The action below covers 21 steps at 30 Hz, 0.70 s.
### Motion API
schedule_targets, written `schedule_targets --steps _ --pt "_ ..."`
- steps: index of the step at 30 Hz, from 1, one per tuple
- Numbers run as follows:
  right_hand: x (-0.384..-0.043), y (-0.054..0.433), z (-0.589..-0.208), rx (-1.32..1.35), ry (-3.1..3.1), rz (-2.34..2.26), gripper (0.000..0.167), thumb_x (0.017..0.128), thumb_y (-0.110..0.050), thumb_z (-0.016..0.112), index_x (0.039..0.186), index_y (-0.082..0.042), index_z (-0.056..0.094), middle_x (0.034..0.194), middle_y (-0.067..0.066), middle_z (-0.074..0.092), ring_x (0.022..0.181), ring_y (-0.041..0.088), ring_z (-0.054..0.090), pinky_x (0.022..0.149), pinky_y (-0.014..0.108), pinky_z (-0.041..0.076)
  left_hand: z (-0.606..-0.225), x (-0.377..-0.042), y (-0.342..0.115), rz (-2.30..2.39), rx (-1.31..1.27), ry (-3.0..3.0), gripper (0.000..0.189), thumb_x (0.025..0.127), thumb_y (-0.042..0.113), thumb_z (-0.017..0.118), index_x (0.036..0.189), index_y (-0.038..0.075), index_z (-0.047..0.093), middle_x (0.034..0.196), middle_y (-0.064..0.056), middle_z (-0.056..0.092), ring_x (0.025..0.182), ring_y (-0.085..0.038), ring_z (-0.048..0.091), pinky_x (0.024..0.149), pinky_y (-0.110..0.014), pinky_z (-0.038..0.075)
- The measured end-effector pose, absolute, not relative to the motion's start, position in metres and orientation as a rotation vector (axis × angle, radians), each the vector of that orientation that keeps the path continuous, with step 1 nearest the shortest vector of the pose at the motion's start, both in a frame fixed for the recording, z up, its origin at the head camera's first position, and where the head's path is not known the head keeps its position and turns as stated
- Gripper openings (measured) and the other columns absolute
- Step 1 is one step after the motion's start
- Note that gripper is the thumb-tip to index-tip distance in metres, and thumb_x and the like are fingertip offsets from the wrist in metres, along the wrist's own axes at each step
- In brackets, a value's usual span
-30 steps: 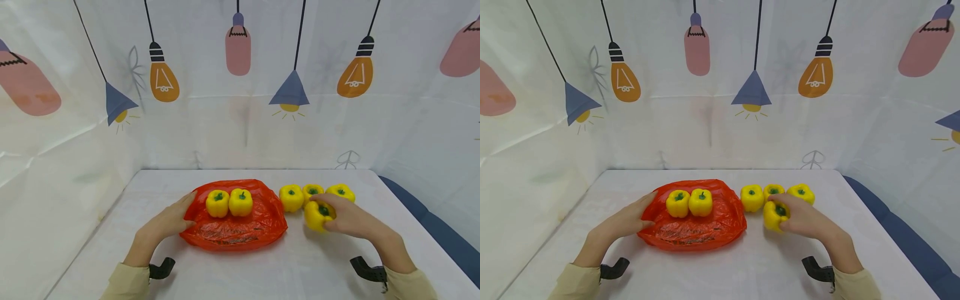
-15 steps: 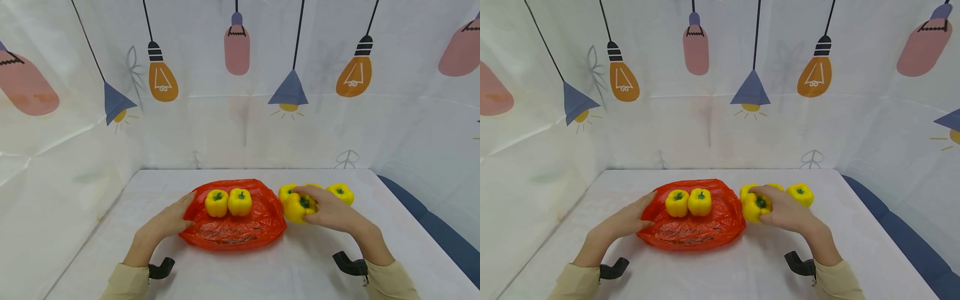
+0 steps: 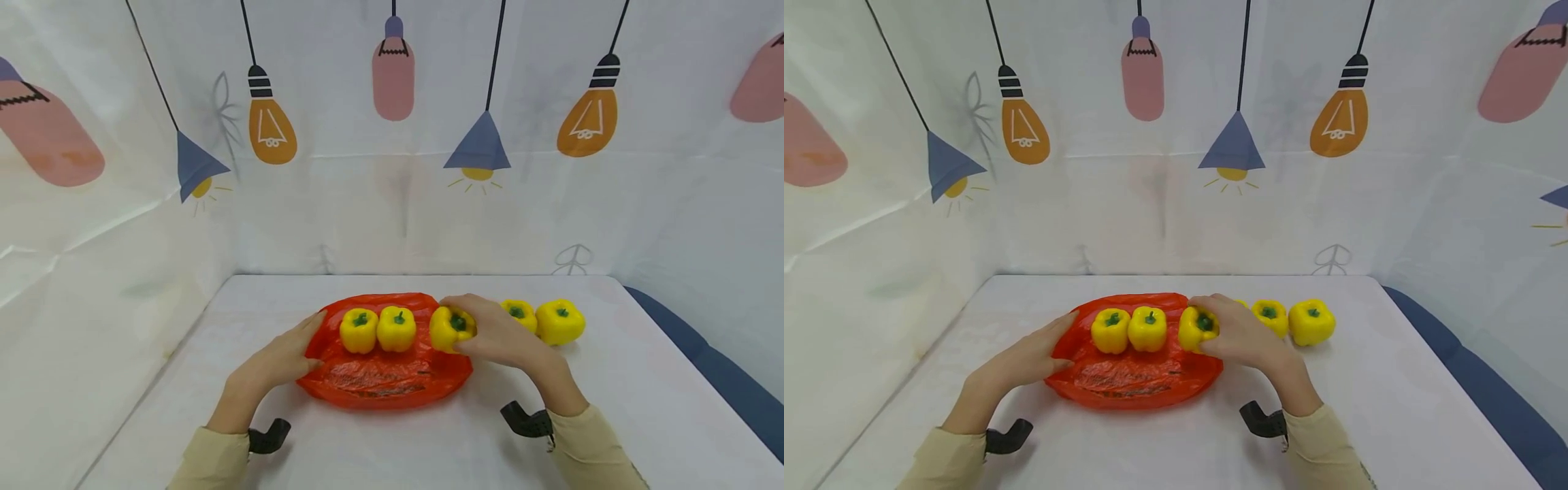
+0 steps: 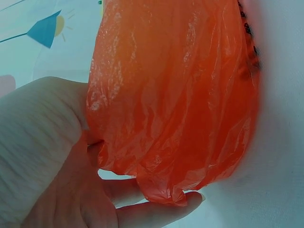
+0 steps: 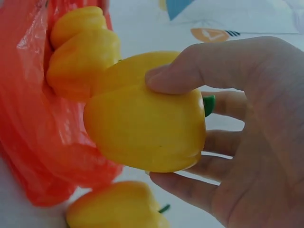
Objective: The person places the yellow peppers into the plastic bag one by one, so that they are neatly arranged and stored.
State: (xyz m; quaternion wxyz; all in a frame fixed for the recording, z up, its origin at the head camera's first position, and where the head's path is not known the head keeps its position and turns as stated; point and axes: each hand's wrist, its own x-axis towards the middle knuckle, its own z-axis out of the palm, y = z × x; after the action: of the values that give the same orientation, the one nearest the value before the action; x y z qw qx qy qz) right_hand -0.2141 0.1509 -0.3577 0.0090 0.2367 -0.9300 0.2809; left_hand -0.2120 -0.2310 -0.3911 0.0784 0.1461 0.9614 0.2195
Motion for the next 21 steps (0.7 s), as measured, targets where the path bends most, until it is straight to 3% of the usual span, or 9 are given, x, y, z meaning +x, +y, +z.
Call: schedule_targets --steps 8,21 --pt "-0.227 0.134 -0.371 0.771 -2.945 0.852 0.063 0.079 -0.021 0.071 0.14 -0.018 0.055 0.137 0.0 0.058 0.12 0.02 0.056 0.104 0.05 0.049 -0.391 -0.213 -0.23 0.672 0.418 2.869 0.088 0.092 0.022 0.068 0.161 0.015 0.014 0.166 -0.009 0.021 0.149 -0.038 0.03 0.117 -0.062 0.03" --pt "-0.234 0.113 -0.379 0.628 -3.032 0.705 0.061 0.082 -0.016 0.07 0.141 -0.021 0.054 0.134 0.003 0.058 0.11 0.021 0.058 0.099 0.048 0.053 -0.393 -0.212 -0.228 0.688 0.385 2.862 0.087 0.091 0.02 0.069 0.161 0.017 0.017 0.166 -0.008 0.024 0.149 -0.038 0.031 0.115 -0.063 0.032"
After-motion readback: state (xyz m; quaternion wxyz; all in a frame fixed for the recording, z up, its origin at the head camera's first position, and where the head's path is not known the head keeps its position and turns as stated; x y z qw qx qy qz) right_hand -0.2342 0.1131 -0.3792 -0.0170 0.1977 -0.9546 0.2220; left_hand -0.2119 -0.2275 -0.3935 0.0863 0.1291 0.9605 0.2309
